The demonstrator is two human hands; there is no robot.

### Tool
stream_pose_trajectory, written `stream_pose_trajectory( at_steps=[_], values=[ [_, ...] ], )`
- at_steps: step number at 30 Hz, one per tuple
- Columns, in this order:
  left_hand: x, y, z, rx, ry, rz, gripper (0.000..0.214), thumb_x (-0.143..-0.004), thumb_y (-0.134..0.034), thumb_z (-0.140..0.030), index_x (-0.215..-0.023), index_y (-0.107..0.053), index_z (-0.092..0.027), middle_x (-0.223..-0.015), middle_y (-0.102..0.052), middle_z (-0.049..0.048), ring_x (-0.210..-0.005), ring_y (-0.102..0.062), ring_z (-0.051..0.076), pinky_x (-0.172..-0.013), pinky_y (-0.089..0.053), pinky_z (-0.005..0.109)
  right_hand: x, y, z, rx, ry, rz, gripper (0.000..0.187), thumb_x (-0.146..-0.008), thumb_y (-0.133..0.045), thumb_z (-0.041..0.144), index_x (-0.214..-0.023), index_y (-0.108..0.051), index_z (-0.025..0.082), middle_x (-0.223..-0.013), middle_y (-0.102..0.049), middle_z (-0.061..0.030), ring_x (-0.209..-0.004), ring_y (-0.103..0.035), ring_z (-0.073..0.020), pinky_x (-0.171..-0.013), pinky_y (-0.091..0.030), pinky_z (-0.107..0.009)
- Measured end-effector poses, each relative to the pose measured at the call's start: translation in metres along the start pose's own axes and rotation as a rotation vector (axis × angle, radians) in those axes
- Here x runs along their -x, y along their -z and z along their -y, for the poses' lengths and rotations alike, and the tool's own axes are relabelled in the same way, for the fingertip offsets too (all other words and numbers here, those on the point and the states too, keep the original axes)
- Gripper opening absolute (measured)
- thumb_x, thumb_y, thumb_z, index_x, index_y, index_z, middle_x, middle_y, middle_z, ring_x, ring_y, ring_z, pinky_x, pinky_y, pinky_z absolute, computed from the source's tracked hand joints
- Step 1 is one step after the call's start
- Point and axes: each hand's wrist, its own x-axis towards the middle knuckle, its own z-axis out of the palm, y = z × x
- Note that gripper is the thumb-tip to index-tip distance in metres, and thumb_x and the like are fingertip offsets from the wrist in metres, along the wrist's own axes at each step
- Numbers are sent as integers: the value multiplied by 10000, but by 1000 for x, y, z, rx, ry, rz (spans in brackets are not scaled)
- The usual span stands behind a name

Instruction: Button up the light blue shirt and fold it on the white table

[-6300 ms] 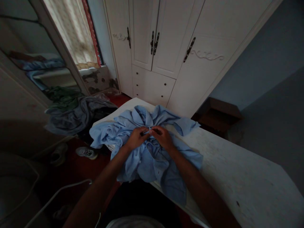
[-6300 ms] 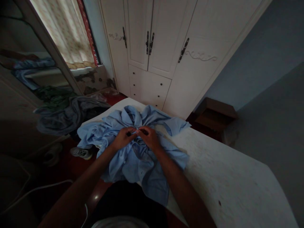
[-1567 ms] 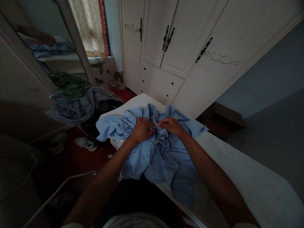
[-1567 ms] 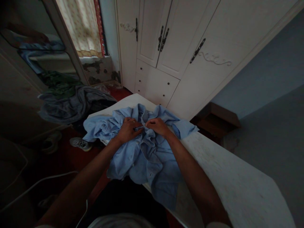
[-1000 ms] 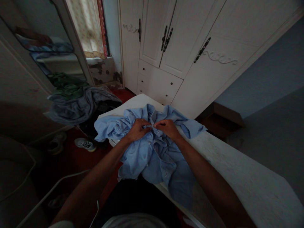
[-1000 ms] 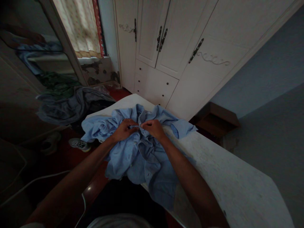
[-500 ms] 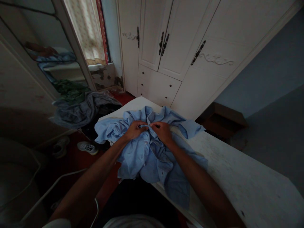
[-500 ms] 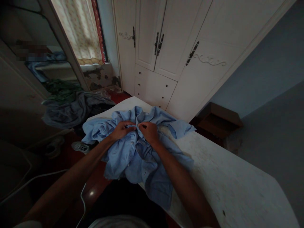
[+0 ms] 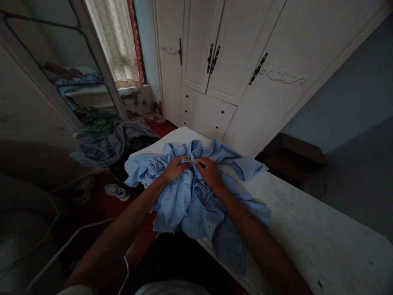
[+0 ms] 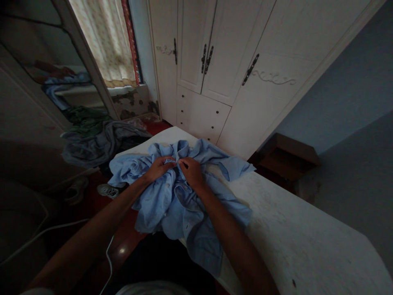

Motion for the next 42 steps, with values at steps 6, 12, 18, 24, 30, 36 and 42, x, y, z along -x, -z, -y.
stream_pose_trajectory(
  at_steps=[6,12,18,24,30,36,42],
  values=[
    [1,0,-1,4,12,-55,378,-737,-595,-524,-802,-661,-157,-649,-581,-11,-603,-512,141,-585,-396,257,6,2,-4,-101,51,0,214,-881,-546,298,-944,-726,202,-980,-733,-68,-919,-665,-189,-871,-501,-317],
    [1,0,-1,114,11,-58,359,-742,-598,-499,-731,-676,-149,-657,-611,1,-644,-546,150,-633,-423,263,9,0,-4,-159,4,-12,239,-799,-653,342,-966,-729,189,-1017,-733,-83,-952,-670,-197,-895,-501,-318],
    [1,-2,-3,22,-5,-41,381,-780,-530,-500,-682,-648,-152,-594,-571,-11,-608,-512,138,-595,-413,249,7,-5,-6,-213,-83,-10,208,-763,-626,309,-854,-738,158,-850,-737,-47,-775,-663,-187,-733,-502,-286],
    [2,-3,-1,92,-4,13,445,-792,-509,-569,-730,-641,-149,-663,-590,1,-640,-518,140,-613,-417,253,2,-3,-14,-393,-179,62,206,-717,-651,357,-781,-733,179,-749,-711,-3,-685,-623,-162,-660,-471,-262],
    [2,-3,-2,275,63,60,446,-725,-605,-594,-694,-625,-150,-640,-577,-2,-620,-501,130,-590,-402,246,3,-3,-14,-445,-264,53,210,-700,-668,364,-777,-730,179,-673,-673,10,-582,-559,-127,-556,-424,-231],
    [3,-3,-8,401,133,45,431,-678,-678,-568,-679,-624,-140,-609,-580,2,-592,-511,135,-580,-408,262,4,-6,-12,-519,-300,42,245,-689,-682,393,-800,-721,178,-734,-688,-2,-632,-585,-133,-589,-448,-234],
    [5,-2,-9,466,146,12,444,-657,-708,-570,-707,-630,-136,-621,-592,5,-592,-521,138,-574,-408,262,3,-1,-6,-535,-299,107,280,-728,-688,424,-863,-739,184,-771,-693,4,-699,-604,-150,-655,-454,-253]
  ],
)
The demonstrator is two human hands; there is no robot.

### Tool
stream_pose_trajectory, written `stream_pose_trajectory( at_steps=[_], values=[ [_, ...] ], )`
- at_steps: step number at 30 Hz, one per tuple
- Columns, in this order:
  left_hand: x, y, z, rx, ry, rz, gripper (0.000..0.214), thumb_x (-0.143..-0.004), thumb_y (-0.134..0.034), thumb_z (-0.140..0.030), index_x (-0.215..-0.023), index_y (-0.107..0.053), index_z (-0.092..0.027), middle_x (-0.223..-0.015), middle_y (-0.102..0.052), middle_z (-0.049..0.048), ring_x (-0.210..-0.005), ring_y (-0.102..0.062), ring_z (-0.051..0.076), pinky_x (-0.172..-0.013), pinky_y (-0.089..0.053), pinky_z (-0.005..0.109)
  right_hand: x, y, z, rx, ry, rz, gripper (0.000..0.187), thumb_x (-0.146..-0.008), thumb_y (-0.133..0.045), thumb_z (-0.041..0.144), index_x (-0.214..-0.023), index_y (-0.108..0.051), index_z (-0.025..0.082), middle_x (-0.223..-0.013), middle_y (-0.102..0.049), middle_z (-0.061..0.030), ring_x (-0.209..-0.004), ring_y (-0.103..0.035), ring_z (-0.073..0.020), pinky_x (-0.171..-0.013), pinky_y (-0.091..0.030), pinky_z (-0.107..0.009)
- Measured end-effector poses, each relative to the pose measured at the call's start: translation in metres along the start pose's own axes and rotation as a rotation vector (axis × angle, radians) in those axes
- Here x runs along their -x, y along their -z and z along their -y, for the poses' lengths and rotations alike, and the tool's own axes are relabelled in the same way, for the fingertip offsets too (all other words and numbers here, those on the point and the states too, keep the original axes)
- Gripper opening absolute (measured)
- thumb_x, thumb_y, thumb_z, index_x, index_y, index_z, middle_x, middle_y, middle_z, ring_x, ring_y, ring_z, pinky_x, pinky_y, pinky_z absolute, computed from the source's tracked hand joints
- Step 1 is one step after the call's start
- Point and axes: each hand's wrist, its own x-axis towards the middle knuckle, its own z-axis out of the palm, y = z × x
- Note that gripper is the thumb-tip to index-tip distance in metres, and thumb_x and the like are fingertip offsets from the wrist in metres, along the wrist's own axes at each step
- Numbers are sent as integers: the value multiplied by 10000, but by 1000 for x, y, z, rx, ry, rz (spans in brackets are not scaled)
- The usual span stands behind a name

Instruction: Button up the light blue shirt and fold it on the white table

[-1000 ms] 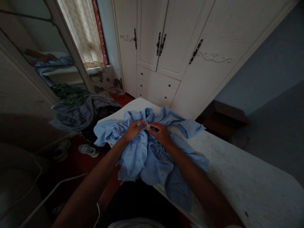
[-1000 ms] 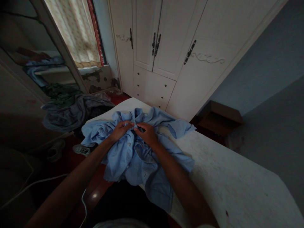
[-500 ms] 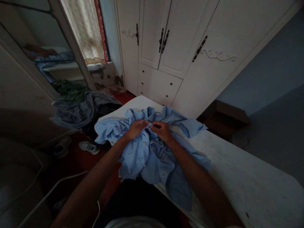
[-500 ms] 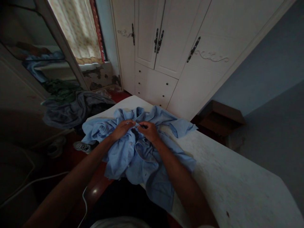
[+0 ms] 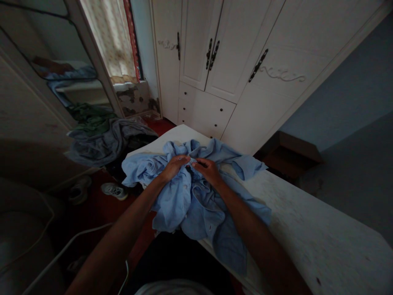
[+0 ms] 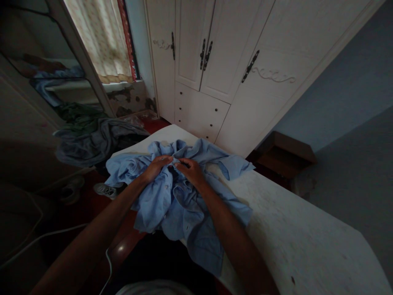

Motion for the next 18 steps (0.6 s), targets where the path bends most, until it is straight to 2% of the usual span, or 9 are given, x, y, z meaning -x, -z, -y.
stream_pose_trajectory(
  at_steps=[7,12,18],
  values=[
    [2,-2,-5,-18,-14,39,421,-641,-708,-557,-637,-602,-149,-583,-548,-14,-567,-476,119,-545,-360,248,1,6,6,34,35,79,301,-739,-687,458,-763,-732,161,-666,-629,17,-633,-548,-134,-600,-407,-244],
    [2,-3,-7,-3,15,60,387,-649,-698,-521,-614,-576,-155,-568,-515,-25,-549,-444,106,-540,-332,246,1,8,5,65,87,51,287,-735,-692,449,-714,-712,163,-655,-610,15,-633,-540,-134,-600,-402,-246],
    [1,0,-8,-58,37,88,324,-647,-661,-467,-616,-574,-156,-574,-516,-24,-566,-448,111,-562,-337,246,4,6,4,50,102,4,216,-729,-691,392,-711,-715,178,-700,-656,3,-679,-589,-156,-653,-442,-264]
  ],
)
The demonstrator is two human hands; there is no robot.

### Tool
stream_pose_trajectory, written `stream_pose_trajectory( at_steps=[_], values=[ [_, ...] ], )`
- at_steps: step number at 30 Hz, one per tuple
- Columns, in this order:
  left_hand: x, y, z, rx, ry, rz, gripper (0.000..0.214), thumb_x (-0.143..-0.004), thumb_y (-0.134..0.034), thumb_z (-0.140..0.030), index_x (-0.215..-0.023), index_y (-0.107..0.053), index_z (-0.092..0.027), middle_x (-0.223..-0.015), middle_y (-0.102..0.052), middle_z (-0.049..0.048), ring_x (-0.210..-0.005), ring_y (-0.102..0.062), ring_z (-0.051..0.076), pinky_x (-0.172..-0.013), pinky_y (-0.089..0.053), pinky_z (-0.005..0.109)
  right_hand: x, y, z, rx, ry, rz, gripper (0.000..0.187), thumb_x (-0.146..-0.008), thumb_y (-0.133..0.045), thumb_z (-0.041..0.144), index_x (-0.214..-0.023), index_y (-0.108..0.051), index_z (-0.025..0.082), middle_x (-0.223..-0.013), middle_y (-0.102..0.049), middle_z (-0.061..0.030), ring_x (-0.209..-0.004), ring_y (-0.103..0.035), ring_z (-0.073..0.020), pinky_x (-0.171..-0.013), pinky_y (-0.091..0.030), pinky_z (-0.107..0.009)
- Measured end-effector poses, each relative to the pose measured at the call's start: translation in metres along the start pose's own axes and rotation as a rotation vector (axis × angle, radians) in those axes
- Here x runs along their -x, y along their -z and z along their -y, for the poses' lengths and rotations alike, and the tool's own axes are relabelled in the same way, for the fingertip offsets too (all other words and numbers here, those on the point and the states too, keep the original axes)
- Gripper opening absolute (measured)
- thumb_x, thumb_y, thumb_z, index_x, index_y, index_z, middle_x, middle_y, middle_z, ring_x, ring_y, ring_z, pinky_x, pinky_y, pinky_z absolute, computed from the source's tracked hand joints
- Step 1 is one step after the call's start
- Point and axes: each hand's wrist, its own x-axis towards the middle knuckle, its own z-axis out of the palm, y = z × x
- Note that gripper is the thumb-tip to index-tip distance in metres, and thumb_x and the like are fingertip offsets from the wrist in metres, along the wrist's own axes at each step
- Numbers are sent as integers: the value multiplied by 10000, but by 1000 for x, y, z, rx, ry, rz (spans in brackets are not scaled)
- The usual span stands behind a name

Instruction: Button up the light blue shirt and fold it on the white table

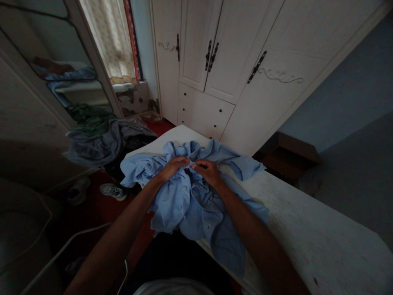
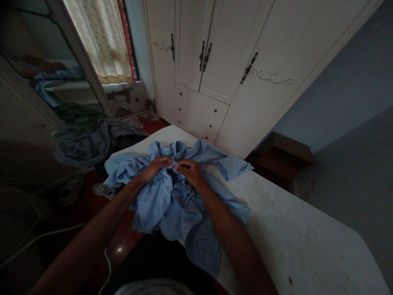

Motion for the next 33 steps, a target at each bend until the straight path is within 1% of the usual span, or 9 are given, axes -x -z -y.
stream_pose_trajectory(
  at_steps=[8,14,18,20,22,25,27,30,33],
  values=[
    [-2,4,0,-122,-63,20,244,-650,-562,-401,-581,-545,-167,-542,-468,-34,-544,-408,113,-554,-334,251,0,-4,-2,-10,24,-17,160,-687,-715,367,-702,-724,208,-744,-696,-9,-728,-637,-185,-707,-486,-299],
    [1,5,-1,-234,-117,59,254,-641,-635,-389,-590,-538,-160,-556,-432,-51,-550,-386,93,-539,-314,223,2,-6,1,62,46,-25,150,-698,-670,358,-707,-713,215,-771,-703,-22,-753,-633,-198,-724,-494,-310],
    [2,6,-1,-261,-105,69,289,-594,-711,-387,-631,-544,-155,-567,-483,-52,-542,-422,88,-525,-343,212,6,-8,3,109,139,-90,122,-715,-650,329,-707,-698,217,-779,-689,-34,-765,-621,-194,-756,-486,-311],
    [2,6,0,-269,-105,55,288,-590,-714,-383,-664,-554,-155,-577,-504,-51,-534,-432,87,-517,-353,210,6,-9,3,114,148,-99,141,-733,-643,341,-715,-694,212,-784,-684,-36,-775,-619,-190,-760,-479,-306],
    [2,6,3,-289,-105,69,259,-592,-699,-358,-678,-562,-157,-574,-504,-55,-524,-430,84,-512,-356,208,5,-9,1,106,107,-114,166,-738,-639,361,-724,-689,203,-769,-677,-29,-763,-610,-184,-744,-470,-296],
    [3,4,7,-323,-115,144,203,-571,-683,-299,-667,-570,-160,-572,-505,-56,-529,-442,85,-526,-374,209,0,-8,-5,62,-9,-133,209,-730,-637,397,-735,-681,193,-710,-647,-6,-687,-570,-162,-671,-449,-273],
    [4,3,8,-314,-116,154,199,-585,-675,-310,-672,-570,-165,-570,-500,-57,-521,-439,86,-524,-372,211,-2,-7,-8,22,-57,-122,237,-726,-640,424,-741,-673,189,-683,-622,6,-644,-534,-144,-621,-428,-254],
    [4,2,6,-276,-147,94,239,-644,-663,-385,-669,-575,-165,-577,-497,-46,-543,-443,99,-545,-365,222,-4,-5,-10,-61,-90,-132,280,-730,-644,469,-742,-636,190,-644,-571,22,-591,-481,-119,-554,-389,-229],
    [5,2,5,-226,-203,0,322,-712,-602,-453,-578,-538,-168,-555,-458,-35,-563,-426,110,-577,-352,240,-4,-5,-11,-123,-113,-196,320,-742,-626,516,-739,-581,199,-629,-524,37,-555,-442,-103,-519,-358,-218]
  ],
)
